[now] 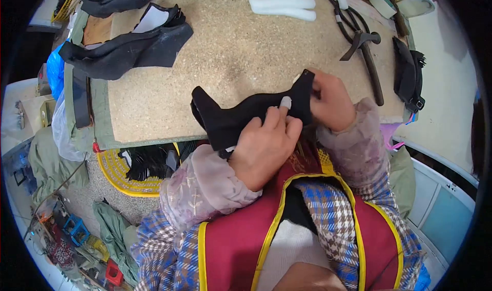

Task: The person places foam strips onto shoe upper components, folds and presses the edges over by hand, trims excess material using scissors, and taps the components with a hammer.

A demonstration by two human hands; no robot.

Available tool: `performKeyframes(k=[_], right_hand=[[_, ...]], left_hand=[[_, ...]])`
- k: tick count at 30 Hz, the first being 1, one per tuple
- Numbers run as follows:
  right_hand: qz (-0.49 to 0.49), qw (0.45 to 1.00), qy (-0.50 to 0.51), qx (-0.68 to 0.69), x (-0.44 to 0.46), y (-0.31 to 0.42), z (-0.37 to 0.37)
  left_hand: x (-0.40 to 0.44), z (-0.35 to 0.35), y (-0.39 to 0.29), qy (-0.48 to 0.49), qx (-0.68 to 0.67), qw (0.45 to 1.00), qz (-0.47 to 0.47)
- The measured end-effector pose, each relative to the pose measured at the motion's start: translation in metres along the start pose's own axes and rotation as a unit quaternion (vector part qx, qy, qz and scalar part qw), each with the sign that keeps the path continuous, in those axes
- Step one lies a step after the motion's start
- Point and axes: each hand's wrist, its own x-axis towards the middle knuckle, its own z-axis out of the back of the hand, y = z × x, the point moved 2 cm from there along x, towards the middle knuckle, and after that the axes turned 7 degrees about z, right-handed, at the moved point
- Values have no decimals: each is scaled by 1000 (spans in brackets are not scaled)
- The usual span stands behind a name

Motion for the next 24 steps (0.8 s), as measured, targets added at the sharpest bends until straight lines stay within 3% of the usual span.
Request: performKeyframes(k=[2,5,9,12,15,18,19,21,24], right_hand=[[-31,996,5,89,-1,7,8],[-112,990,81,37,-1,27,19],[24,999,13,-45,-4,6,1],[11,1000,-6,1,-2,-5,-3],[-48,996,36,-68,1,4,-2],[56,946,-69,-311,2,26,5],[114,939,-88,-313,1,35,3],[228,913,-125,-315,-3,53,-6],[187,981,30,-47,-7,55,-37]], left_hand=[[0,-1,-2,-4,13,1000,1],[-2,-3,-3,-18,45,999,-3],[-3,-3,-2,-33,32,999,-22],[-4,-4,-2,-31,30,999,-25],[-4,-3,-1,-26,22,999,-27],[-1,0,0,-35,5,999,-30],[0,0,0,-50,-7,998,-32],[0,2,0,-60,-16,997,-40],[-8,6,1,-44,-47,996,-62]])
